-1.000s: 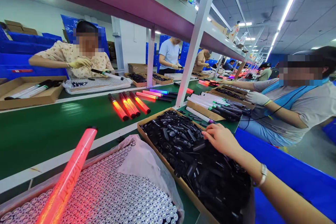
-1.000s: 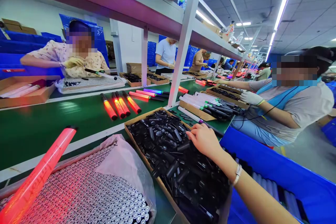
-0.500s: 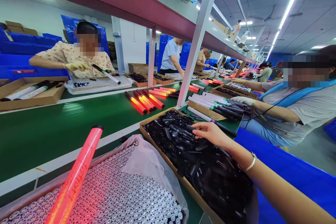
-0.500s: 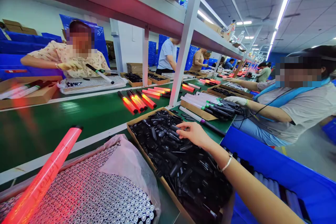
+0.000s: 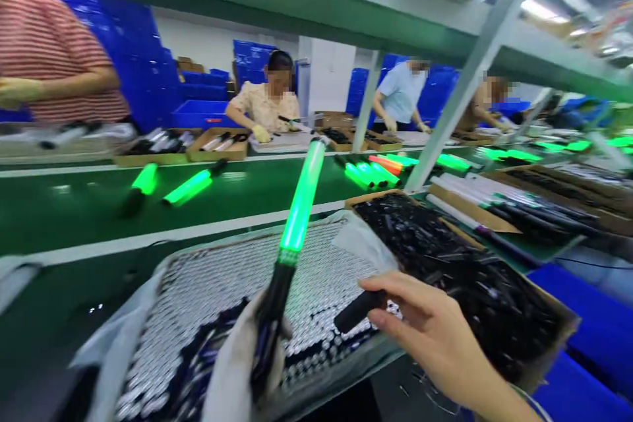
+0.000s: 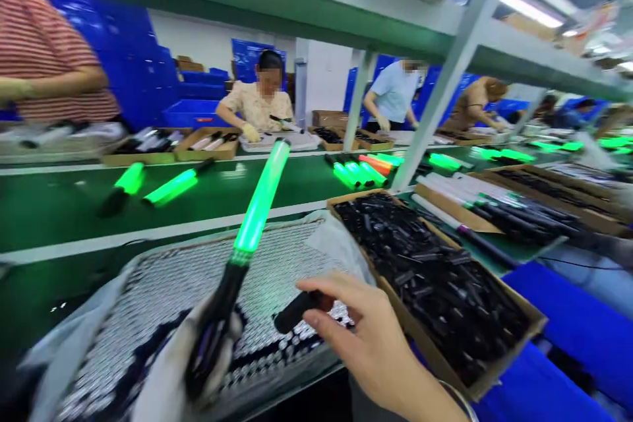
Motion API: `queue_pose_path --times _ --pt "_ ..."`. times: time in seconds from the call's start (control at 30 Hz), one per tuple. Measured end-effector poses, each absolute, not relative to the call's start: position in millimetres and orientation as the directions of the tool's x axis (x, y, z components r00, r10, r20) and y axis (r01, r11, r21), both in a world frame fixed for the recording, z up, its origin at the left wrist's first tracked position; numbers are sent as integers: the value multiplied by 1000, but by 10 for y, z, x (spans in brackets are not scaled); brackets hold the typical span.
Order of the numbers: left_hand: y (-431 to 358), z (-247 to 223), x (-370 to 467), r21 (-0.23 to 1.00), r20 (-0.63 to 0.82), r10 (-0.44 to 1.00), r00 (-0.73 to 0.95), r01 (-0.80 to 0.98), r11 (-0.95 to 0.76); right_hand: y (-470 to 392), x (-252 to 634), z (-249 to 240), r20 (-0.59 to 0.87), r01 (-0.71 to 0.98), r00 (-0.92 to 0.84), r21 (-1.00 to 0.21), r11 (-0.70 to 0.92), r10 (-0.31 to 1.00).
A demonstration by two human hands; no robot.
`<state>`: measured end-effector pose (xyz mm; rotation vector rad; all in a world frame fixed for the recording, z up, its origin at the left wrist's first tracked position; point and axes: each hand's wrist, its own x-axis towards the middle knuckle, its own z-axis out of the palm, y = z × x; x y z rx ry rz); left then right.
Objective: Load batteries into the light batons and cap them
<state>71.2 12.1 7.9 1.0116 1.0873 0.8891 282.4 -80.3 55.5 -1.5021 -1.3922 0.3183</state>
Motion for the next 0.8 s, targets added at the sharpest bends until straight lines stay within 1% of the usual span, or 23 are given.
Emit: queue_pose_path --times 0.07,0.13,0.23,0.27,0.37,0.53,0.67,0.73,0.8 --pt "112 52 699 946 -259 940 224 -136 293 -692 2452 536 450 562 140 -770 303 882" --pt "100 29 649 945 -178 951 254 -225 237 -601 2162 514 450 537 23 -759 369 893" --pt "51 33 514 943 -7 962 272 -319 97 -520 1893 487 442 531 -76 -741 411 894" --pt "33 42 465 944 25 964 265 -323 65 -507 1839 482 441 534 -100 -732 422 892" --pt "0 77 353 945 61 965 257 -326 27 -491 1738 471 440 542 -150 -712 446 885" --pt "-11 116 301 948 72 975 212 -319 -1 -500 1642 450 442 544 -151 -710 448 884" --pt "-11 76 304 960 87 969 231 -280 -19 -516 1588 404 485 597 -120 -662 453 866" --pt "4 33 318 953 109 964 244 -303 -31 -513 1569 362 528 646 -66 -624 440 846" --pt "24 -4 338 946 115 958 264 -323 -24 -488 1548 302 593 692 38 -596 407 804"
